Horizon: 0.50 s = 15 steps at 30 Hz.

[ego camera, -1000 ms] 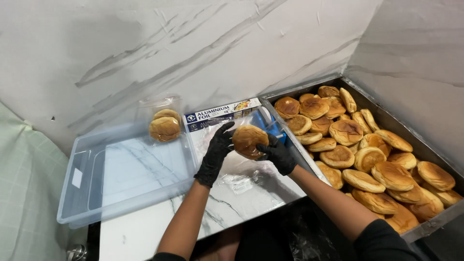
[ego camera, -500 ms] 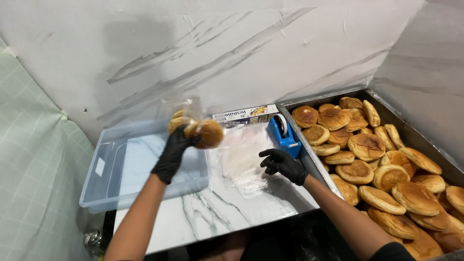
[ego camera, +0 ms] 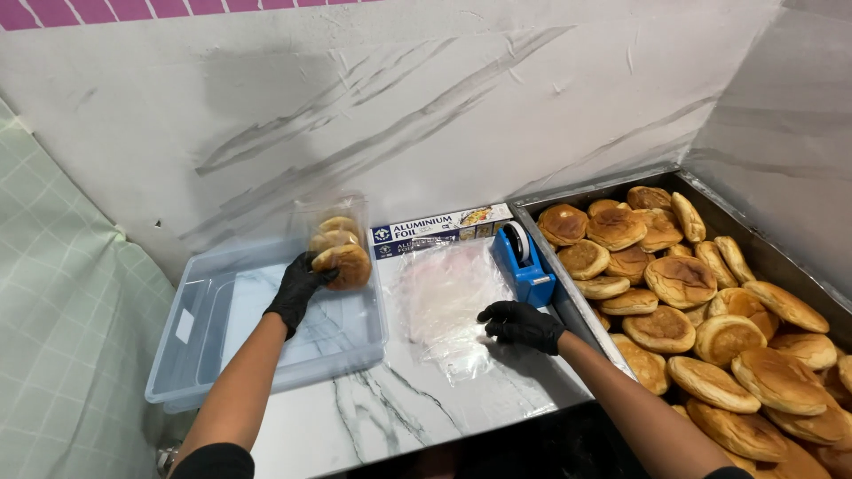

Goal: Packaging individual bread buns into plastic bags and sealing them with a tape dispenser.

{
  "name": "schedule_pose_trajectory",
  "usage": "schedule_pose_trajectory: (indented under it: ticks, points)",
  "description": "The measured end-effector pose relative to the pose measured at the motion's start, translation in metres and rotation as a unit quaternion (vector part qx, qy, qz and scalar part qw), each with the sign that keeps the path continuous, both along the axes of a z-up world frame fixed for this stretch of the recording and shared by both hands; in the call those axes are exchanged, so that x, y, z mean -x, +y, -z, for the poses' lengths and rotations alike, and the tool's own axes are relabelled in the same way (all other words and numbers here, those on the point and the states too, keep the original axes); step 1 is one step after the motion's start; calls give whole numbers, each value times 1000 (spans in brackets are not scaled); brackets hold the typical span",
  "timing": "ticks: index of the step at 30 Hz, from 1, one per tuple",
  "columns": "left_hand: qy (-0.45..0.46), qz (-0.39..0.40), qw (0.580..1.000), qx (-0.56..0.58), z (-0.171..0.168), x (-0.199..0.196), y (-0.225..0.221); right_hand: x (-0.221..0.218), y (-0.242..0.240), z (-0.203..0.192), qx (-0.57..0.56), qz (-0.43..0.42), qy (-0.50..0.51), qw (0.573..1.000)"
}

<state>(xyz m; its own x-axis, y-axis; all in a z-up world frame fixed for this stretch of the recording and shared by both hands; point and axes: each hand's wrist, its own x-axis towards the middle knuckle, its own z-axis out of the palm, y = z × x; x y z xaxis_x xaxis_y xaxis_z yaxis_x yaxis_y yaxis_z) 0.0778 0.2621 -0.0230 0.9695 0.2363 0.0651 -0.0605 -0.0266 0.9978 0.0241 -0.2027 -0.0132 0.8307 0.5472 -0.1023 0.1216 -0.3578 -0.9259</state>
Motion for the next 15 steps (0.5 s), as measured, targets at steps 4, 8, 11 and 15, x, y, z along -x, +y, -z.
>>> schedule_pose_trajectory:
  ticks: [4,8,11,15]
  points:
    - [25,-101,964,-246,8,-16,-7,3,0,-3,28,0,-13,1000]
    - [-14,-201,928,-315,5,-25,10,7,3,-16,68,-8,-44,997]
    - [-80,-335,882,-323,-30,1,-4,6,1,-17,110,-5,-91,990]
    - [-364,-244,810,-390,-83,58,-92,-3,1,-10,137,20,-104,985]
